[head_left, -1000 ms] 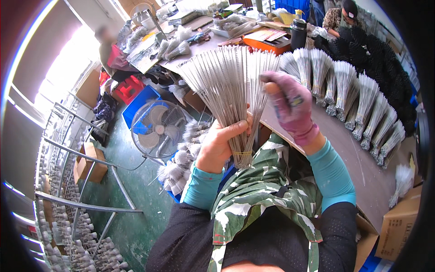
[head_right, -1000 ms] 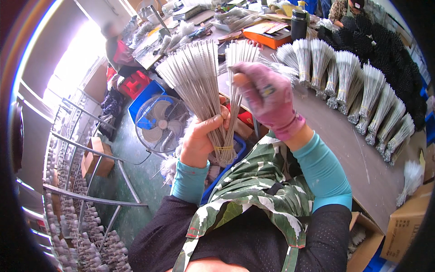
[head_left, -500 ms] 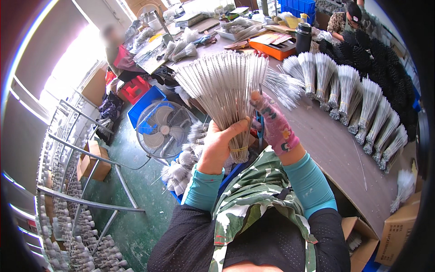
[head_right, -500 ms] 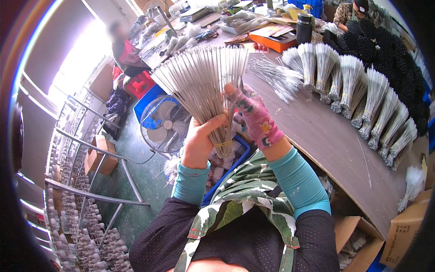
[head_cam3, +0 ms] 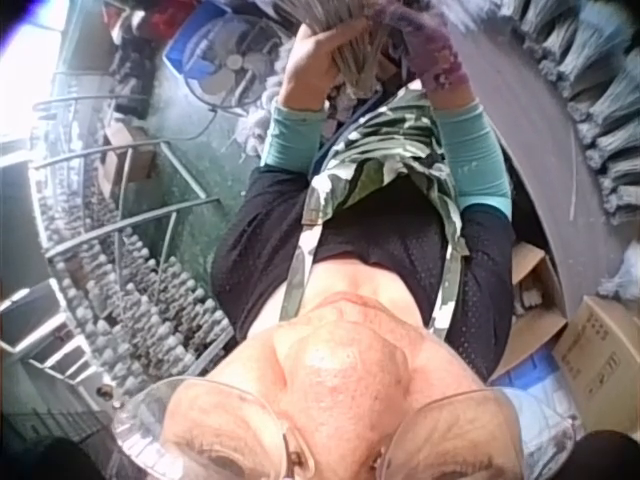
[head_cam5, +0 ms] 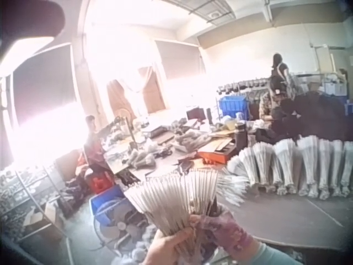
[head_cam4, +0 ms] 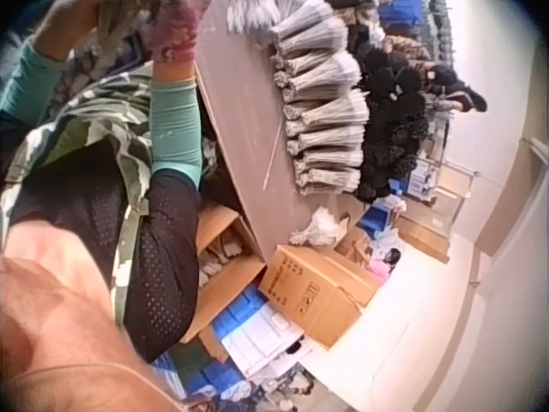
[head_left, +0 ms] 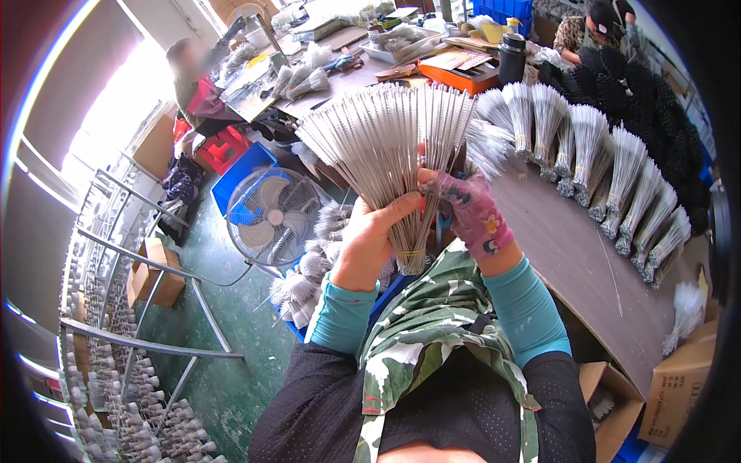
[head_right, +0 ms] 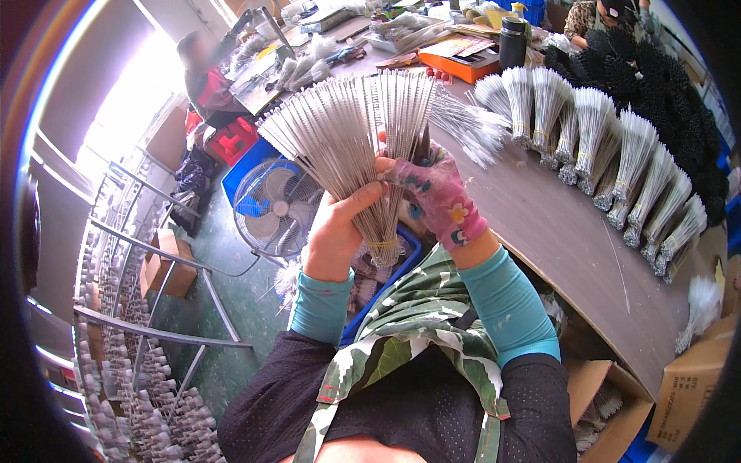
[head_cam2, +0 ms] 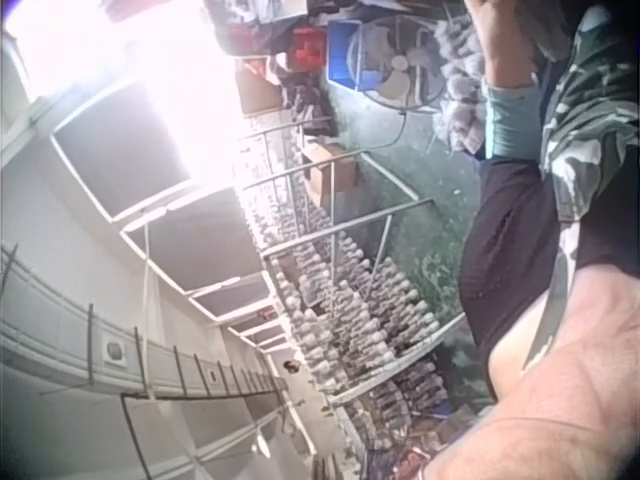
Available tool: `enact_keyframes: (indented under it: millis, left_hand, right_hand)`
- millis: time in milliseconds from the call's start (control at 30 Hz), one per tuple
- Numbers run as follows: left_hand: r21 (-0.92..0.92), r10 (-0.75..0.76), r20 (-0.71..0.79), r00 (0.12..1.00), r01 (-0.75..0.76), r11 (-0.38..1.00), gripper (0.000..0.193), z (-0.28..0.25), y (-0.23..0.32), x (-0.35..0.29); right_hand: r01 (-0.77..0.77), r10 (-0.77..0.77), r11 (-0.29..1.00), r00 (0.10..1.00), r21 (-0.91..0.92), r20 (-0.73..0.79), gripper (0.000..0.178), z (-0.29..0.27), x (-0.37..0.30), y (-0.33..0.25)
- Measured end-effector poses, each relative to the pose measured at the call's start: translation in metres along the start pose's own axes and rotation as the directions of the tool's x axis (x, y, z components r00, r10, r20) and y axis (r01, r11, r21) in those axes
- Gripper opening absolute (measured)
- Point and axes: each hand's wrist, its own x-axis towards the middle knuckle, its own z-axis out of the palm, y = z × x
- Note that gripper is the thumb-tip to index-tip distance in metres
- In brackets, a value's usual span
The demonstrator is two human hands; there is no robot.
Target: Assembling and grouping plastic brush-like components at an industrial workstation.
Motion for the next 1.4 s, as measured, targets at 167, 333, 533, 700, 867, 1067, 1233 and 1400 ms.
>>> enact_keyframes:
  millis: [167,333,533,700,867,1067,1233,1400]
  left_hand:
    - [-0.044,0.027,-0.034,0.999,-0.029,0.999,0.028,0.0,-0.005,0.001]
    - [-0.093,0.012,-0.049,0.999,-0.016,0.996,0.027,0.004,-0.004,0.0]
    - [-0.094,-0.004,-0.121,0.993,-0.007,0.996,0.031,0.004,0.0,-0.002]
    - [0.085,0.092,-0.275,0.957,-0.071,0.994,0.021,-0.011,-0.004,0.001]
    - [0.225,0.186,-0.254,0.949,-0.13,0.966,0.018,-0.011,-0.012,0.007]
    - [0.383,0.221,-0.216,0.951,-0.126,0.915,0.019,-0.012,-0.02,0.011]
    - [0.524,0.25,-0.214,0.944,-0.105,0.845,0.02,-0.006,-0.021,0.013]
    - [0.544,0.271,-0.193,0.943,-0.127,0.83,0.023,-0.004,-0.025,0.011]
  right_hand:
    - [0.082,-0.082,0.997,0.996,0.004,-0.021,0.035,-0.004,0.004,0.004]
    - [0.014,-0.015,1.0,0.999,-0.01,-0.05,0.033,-0.001,0.002,0.003]
    - [-0.041,0.045,0.996,0.998,-0.082,0.052,0.027,0.0,0.002,-0.005]
    - [0.061,-0.065,0.996,0.995,-0.058,-0.075,0.038,-0.02,0.012,0.007]
    - [0.545,-0.615,-0.162,0.596,-0.823,0.516,0.027,-0.009,0.002,-0.034]
    - [0.456,-0.445,-0.379,0.673,-0.805,0.59,0.024,0.004,0.0,-0.056]
    - [0.399,-0.423,-0.521,0.647,-0.755,0.634,0.02,-0.005,0.005,-0.052]
    - [0.507,-0.403,-0.421,0.639,-0.752,0.656,0.019,-0.02,0.009,-0.043]
